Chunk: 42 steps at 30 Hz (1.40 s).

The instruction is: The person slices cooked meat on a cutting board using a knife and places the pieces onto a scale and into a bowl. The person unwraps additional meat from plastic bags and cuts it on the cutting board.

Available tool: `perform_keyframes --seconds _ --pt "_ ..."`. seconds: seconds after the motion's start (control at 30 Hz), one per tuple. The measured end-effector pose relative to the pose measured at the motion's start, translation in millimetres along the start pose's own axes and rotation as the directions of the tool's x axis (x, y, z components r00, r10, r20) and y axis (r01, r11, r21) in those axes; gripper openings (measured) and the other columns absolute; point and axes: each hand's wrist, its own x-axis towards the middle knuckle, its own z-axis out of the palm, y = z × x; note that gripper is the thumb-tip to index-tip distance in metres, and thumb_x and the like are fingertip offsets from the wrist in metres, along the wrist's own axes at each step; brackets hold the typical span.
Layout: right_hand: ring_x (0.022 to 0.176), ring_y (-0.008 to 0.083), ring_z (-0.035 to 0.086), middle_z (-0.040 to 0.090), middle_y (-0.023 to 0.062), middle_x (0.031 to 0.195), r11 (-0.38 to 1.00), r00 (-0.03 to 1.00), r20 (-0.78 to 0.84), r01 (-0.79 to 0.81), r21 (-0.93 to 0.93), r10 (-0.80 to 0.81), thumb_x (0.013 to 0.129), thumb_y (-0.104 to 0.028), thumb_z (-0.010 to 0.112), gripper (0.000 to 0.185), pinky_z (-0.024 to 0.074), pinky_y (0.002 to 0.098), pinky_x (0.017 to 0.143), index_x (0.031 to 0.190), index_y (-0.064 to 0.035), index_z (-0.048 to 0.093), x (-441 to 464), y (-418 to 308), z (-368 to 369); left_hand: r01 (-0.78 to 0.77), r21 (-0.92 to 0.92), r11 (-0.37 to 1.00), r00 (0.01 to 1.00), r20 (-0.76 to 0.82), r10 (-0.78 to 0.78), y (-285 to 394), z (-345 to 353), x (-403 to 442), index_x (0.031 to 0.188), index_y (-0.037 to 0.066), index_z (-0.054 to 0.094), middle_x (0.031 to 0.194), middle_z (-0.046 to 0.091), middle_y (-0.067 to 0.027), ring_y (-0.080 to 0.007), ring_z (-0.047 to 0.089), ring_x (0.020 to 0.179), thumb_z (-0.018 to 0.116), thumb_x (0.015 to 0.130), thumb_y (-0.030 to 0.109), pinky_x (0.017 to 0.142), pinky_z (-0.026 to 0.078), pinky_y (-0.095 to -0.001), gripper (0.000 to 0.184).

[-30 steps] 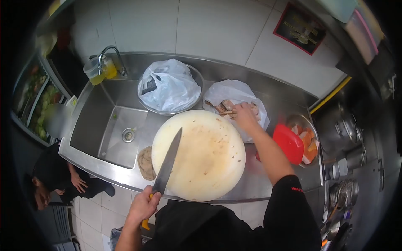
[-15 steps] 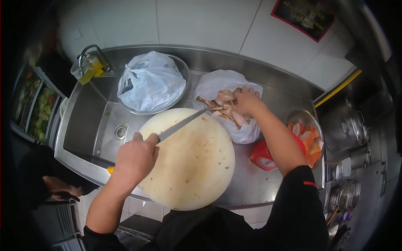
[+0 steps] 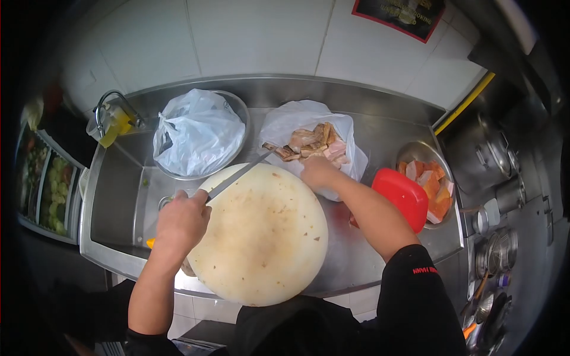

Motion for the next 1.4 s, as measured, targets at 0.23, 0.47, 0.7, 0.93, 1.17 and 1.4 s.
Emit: perform_keyframes --seconds 0.23,0.47,0.7,0.93,1.17,1.4 --pt "0.079 0.0242 0.065 0.068 0.0132 0.083 0.836 0.981 0.116 -0.195 0.513 0.157 0.089 -0.023 0.061 0.026 0.0526 0.0405 0.073 0.093 0.0015 0.070 -47 -25 -63 -0.029 -0.012 1.000 0.997 -0.075 0.028 -18 -20 -7 0.112 0.011 0.066 0.097 0.065 -0.0219 -0.0414 0.068 0.084 0.065 0.093 0.025 0.077 0.055 -0.0500 0.023" --pt "0.093 0.0405 0.067 0.070 0.0260 0.098 0.991 0.992 0.113 0.042 0.124 -0.056 0.090 -0.026 0.057 0.031 0.0524 0.0452 0.083 0.094 0.0022 0.069 -89 -21 4 -0.141 0.025 0.990 0.986 -0.087 0.143 -11 -28 -10 0.109 0.013 0.068 0.093 0.064 -0.0178 -0.0383 0.068 0.084 0.070 0.089 0.023 0.076 0.055 -0.0474 0.022" --pt "0.098 0.0401 0.067 0.070 0.0250 0.099 0.899 0.965 0.068 -0.261 0.353 0.254 0.092 -0.023 0.059 0.027 0.0523 0.0451 0.086 0.098 0.0005 0.071 -96 -5 -6 -0.346 0.317 0.883 0.934 0.030 0.355 34 -58 7 0.106 0.014 0.070 0.098 0.065 -0.0138 -0.0312 0.070 0.087 0.067 0.089 0.019 0.081 0.053 -0.0456 0.018" --pt "0.112 0.0371 0.061 0.061 0.0186 0.116 0.974 0.987 -0.155 -0.068 -0.218 0.034 0.089 -0.013 0.058 0.025 0.0543 0.0460 0.089 0.109 -0.0015 0.068 -105 -3 21 -0.530 0.440 0.725 0.845 0.204 0.494 94 -74 28 0.087 0.014 0.076 0.087 0.071 -0.0067 -0.0227 0.071 0.086 0.064 0.085 0.012 0.074 0.048 -0.0391 0.012" --pt "0.136 0.0484 0.038 0.042 0.0226 0.141 0.855 0.960 -0.249 -0.236 -0.461 0.130 0.090 -0.020 0.065 0.086 0.0381 0.0544 0.109 0.162 -0.0203 0.019 -99 7 57 -0.591 0.491 0.640 0.806 0.382 0.452 116 -83 22 0.098 0.017 0.079 0.097 0.075 -0.0014 -0.0194 0.072 0.093 0.071 0.084 0.015 0.071 0.049 -0.0379 0.017" --pt "0.134 0.0496 0.041 0.043 0.0229 0.141 0.853 0.949 -0.312 -0.193 -0.484 0.038 0.085 -0.012 0.068 0.090 0.0398 0.0545 0.108 0.161 -0.0191 0.021 -90 25 50 -0.590 0.493 0.639 0.803 0.443 0.400 119 -82 23 0.109 0.017 0.078 0.104 0.075 -0.0005 -0.0208 0.072 0.097 0.074 0.083 0.015 0.072 0.049 -0.0412 0.027"
